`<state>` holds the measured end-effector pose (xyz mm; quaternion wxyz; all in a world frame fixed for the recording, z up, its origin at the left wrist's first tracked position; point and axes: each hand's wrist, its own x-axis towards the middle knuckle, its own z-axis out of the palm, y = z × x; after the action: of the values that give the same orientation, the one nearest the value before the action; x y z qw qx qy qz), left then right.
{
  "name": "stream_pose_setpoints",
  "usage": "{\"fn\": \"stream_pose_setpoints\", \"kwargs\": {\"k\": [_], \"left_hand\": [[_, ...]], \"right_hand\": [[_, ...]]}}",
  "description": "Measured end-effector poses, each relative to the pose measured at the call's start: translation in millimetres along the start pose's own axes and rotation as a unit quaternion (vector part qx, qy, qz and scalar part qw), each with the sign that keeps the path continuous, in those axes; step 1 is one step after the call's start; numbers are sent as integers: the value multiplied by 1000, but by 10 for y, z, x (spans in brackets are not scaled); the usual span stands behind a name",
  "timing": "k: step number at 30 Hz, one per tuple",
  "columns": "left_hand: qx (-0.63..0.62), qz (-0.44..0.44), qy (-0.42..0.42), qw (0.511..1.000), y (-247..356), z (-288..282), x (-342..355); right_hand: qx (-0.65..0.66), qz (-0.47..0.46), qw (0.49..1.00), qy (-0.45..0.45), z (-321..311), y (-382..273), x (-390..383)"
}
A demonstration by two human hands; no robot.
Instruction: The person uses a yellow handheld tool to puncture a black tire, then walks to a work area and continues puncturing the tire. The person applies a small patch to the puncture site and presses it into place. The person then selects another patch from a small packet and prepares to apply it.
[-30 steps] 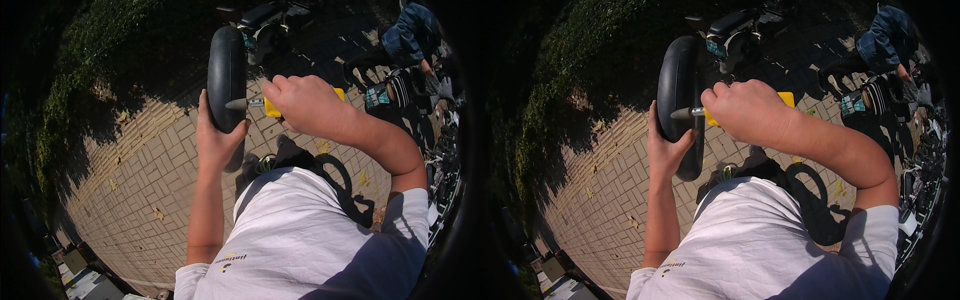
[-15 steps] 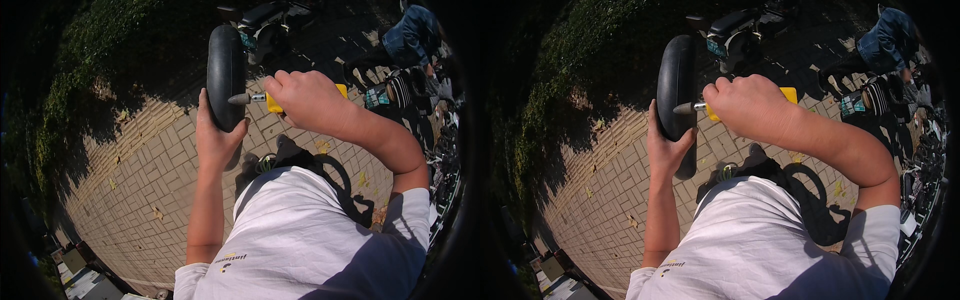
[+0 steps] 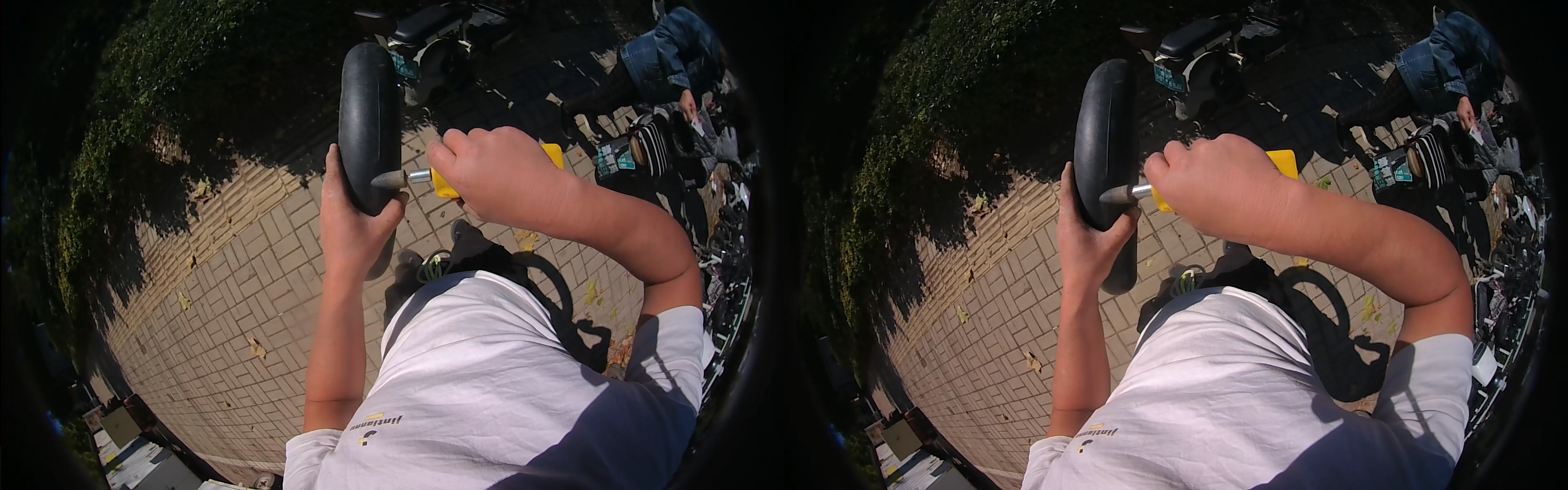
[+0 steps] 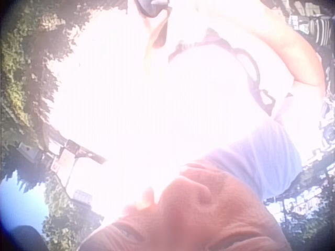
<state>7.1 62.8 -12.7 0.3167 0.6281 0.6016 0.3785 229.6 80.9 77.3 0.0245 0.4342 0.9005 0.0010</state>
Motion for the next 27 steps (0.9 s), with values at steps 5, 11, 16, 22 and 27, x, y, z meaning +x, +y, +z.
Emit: {"fn": "stream_pose_setpoints", "kwargs": {"k": [5, 11, 16, 22, 27], "left_hand": [[-31, -43, -14, 998, 99, -40, -10], [-172, -113, -27, 978, 90, -137, 73], [-214, -90, 25, 972, -198, -137, 121], [-472, -143, -76, 867, -651, -51, 267], [-574, -174, -139, 788, -1015, 146, 343]], "right_hand": [[-2, -5, 1000, 25, -22, -42, -26], [248, 114, 962, 25, 75, -151, -105], [602, 203, 756, 158, 655, -141, -34], [797, 346, 483, 109, 1581, 23, 526], [642, 283, 711, 29, 1734, -53, 700]]}}
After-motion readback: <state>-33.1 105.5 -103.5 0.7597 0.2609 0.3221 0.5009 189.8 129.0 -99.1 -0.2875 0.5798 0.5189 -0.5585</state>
